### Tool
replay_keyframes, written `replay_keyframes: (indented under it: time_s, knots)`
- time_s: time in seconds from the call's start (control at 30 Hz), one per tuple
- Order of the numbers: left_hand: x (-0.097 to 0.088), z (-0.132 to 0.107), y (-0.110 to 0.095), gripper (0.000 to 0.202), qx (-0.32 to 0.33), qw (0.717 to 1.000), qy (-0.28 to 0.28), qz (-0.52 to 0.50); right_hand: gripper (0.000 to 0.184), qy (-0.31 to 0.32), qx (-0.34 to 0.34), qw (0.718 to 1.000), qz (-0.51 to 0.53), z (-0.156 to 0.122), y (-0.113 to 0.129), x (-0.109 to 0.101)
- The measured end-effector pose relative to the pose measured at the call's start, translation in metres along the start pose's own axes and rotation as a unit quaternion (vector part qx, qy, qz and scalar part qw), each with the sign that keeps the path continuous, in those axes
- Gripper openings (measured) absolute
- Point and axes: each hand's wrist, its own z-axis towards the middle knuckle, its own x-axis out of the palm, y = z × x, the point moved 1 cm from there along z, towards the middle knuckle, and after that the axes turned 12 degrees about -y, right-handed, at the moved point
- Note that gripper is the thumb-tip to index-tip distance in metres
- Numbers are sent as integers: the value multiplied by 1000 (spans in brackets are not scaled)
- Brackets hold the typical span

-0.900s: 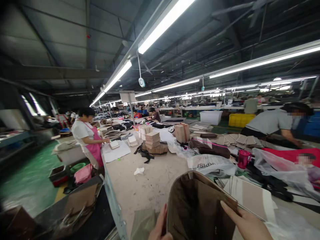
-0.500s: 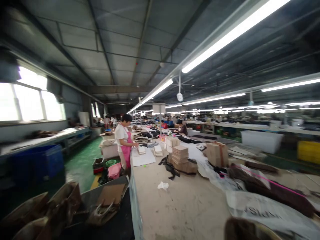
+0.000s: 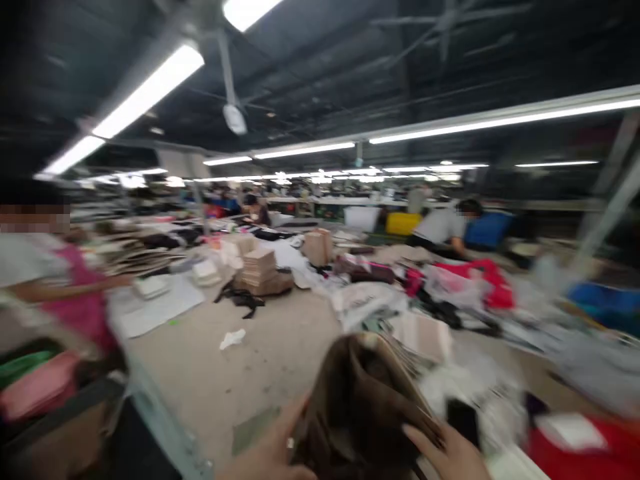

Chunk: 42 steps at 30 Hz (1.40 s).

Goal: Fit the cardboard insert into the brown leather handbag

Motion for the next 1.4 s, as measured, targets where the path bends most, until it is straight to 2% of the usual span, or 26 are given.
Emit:
replay_keyframes:
  time_s: [0.03,0.1,0.13,0.23,0.33,0.4,0.5,0.57,0.67,0.8,0.93,1.1,1.3,1.4]
  knots:
    - [-9,8,6,88,19,998,-36,50,26,4,31,999,-12,-13,-13,-16]
    - [-28,32,15,73,71,983,-84,149,29,22,65,998,-13,-28,-25,-35]
    - [-36,46,16,66,105,972,-98,185,31,38,64,997,0,-31,-27,-38]
    - [-44,85,2,50,236,933,-98,251,31,6,29,999,-16,-27,-26,-39]
    - [-27,119,-25,41,344,890,-27,299,33,-16,-11,999,-28,-22,-23,-37]
    - [-9,140,-38,46,379,863,35,331,31,-19,-21,999,-30,-21,-23,-39]
    - [15,169,-43,49,387,841,97,366,29,-24,-49,998,-8,-22,-21,-44]
    - [26,187,-40,36,385,833,124,378,40,-30,-81,996,20,-23,-20,-45]
    - [31,207,-34,18,383,824,172,379,58,-43,-124,990,45,-25,-20,-46]
    - [24,214,-39,24,396,823,220,345,57,-33,-160,985,55,-19,-22,-50]
    - [14,211,-43,27,399,828,194,342,57,-23,-168,985,39,-1,-23,-50]
    - [8,214,-25,28,368,833,177,374,71,-35,-158,987,5,6,-17,-31]
    - [5,211,-14,31,344,850,132,377,65,18,-213,977,4,-3,-1,-32]
    - [5,209,-16,29,334,861,124,363,58,-5,-212,977,-3,-1,4,-34]
